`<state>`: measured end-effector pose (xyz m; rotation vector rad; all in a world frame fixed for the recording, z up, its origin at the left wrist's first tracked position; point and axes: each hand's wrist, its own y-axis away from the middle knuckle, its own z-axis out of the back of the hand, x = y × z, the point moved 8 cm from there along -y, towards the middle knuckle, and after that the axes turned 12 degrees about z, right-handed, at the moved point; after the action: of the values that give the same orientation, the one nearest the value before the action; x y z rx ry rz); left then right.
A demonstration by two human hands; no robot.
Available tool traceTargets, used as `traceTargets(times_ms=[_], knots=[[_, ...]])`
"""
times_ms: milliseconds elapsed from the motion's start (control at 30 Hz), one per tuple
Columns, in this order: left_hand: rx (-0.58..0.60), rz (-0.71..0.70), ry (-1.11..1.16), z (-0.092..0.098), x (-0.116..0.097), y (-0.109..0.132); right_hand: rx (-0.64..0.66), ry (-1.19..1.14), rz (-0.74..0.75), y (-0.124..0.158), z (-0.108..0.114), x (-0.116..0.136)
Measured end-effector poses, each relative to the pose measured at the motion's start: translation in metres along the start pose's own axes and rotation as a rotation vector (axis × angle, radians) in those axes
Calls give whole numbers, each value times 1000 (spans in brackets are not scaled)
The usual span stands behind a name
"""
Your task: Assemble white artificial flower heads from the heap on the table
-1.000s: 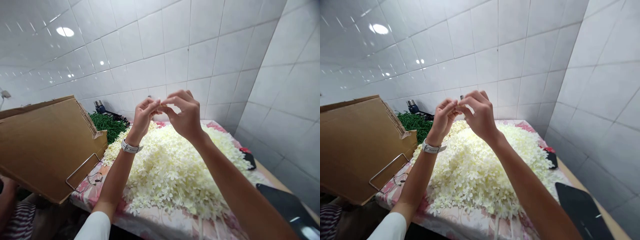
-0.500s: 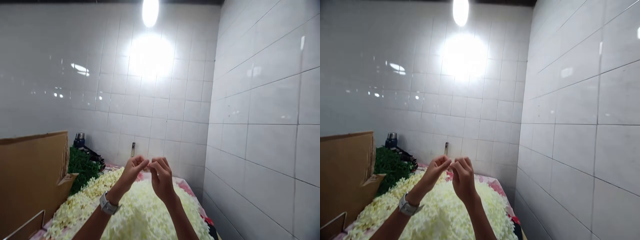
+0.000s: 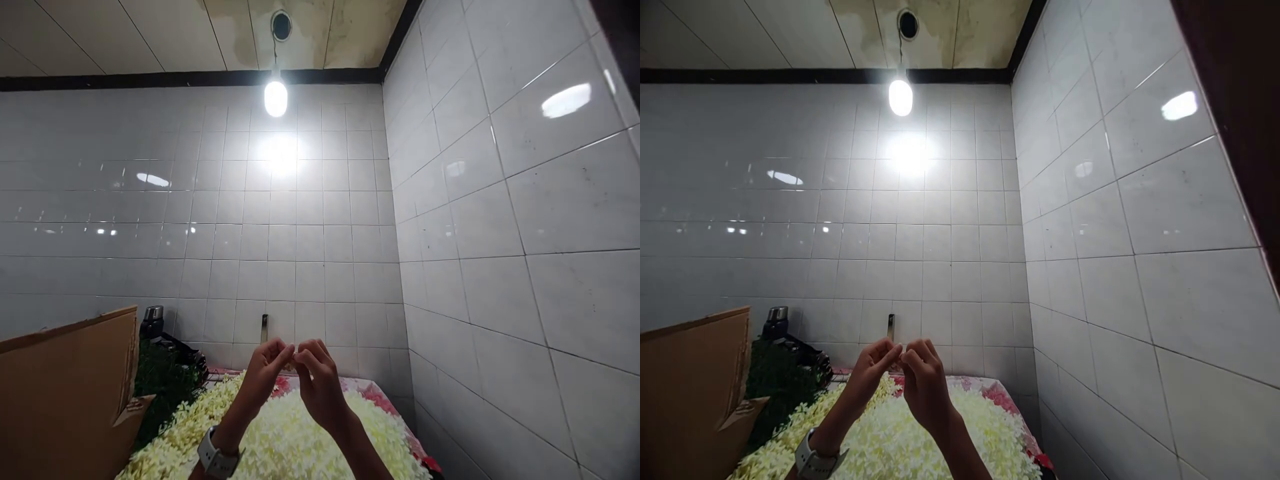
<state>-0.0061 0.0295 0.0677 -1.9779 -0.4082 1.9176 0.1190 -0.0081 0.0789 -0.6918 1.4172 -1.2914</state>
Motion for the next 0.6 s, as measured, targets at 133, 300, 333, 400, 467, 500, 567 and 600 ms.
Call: traceTargets(times_ms=[133,300,333,400,467,500,567,600], knots=[[28,8,-22,3,1,-1,-9,17,-3,0,0,0],[7,-4,-36,2,1,-6,-35,47,-8,-2,5,-2],[-6,-6,-38,2,2,-6,-35,54,-3,-3,7,-2],[-25,-15,-29,-1,1,-4,-20,72,7,-7,12,-1],[-33,-17,5,-5,-1,0,24,93,13,-13,16,0],[-37,-8,35,-8,-1,3,53,103,14,-15,18,2],[-54,33,104,-12,1,12,112,115,12,-16,22,7],[-65,63,130,-15,3,18,137,119,4,-15,24,10]])
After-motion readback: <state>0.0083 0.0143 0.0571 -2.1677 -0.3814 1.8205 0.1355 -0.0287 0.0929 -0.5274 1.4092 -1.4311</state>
